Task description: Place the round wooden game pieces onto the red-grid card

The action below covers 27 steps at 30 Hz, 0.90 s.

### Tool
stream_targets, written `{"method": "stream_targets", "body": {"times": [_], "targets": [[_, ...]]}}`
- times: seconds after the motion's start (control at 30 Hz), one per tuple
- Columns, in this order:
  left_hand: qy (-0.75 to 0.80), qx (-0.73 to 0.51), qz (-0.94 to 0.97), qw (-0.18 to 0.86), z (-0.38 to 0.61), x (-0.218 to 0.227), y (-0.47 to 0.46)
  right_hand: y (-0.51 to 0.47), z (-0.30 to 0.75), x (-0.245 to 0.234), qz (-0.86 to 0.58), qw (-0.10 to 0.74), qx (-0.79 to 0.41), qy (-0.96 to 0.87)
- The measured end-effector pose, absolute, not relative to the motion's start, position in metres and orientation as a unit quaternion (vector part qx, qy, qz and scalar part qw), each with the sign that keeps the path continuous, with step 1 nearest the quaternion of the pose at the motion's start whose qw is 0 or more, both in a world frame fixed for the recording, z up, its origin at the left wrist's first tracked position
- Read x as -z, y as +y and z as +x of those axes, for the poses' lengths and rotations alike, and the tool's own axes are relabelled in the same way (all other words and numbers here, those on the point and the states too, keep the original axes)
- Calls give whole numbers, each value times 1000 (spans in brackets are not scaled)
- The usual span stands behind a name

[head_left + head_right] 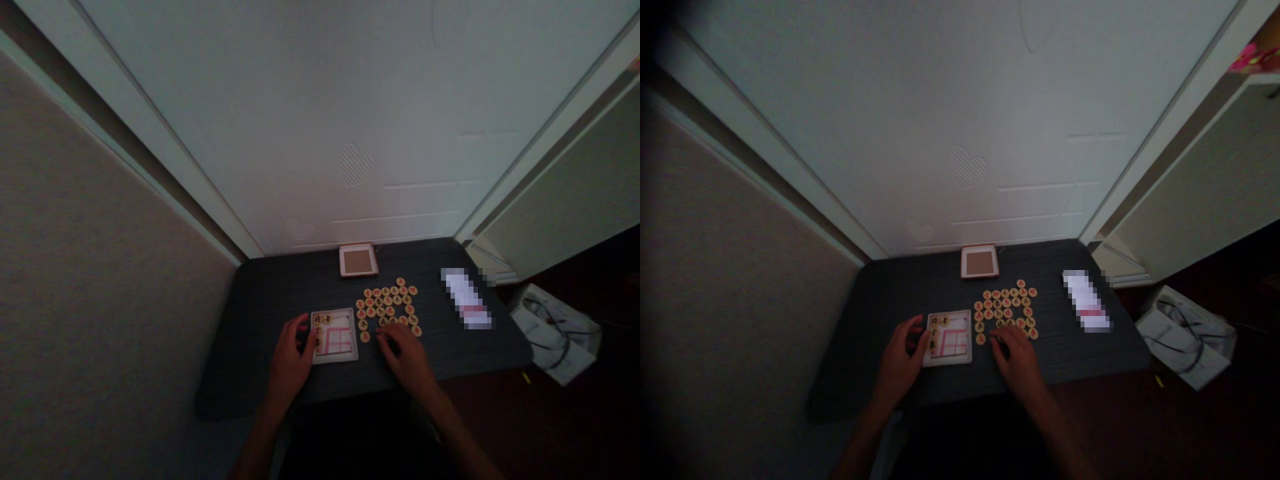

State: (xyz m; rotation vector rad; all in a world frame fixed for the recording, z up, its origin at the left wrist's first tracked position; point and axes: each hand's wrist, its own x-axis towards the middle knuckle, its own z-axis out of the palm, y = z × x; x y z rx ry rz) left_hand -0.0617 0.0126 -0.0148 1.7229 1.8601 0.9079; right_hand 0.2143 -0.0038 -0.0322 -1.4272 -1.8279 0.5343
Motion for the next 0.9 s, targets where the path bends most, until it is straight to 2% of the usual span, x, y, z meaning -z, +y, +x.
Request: {"method": "stream_targets", "body": {"times": [0.2,0.47,0.9], "targets": [[672,-354,608,229,-59,8,14,11,245,33,-588,371,-168,-699],[680,-366,560,301,-62,9,19,26,274,34,-621,353,-134,-687],[693,-352,564,279,-77,37,26,64,249,32,-569,326,-139,-742]]}}
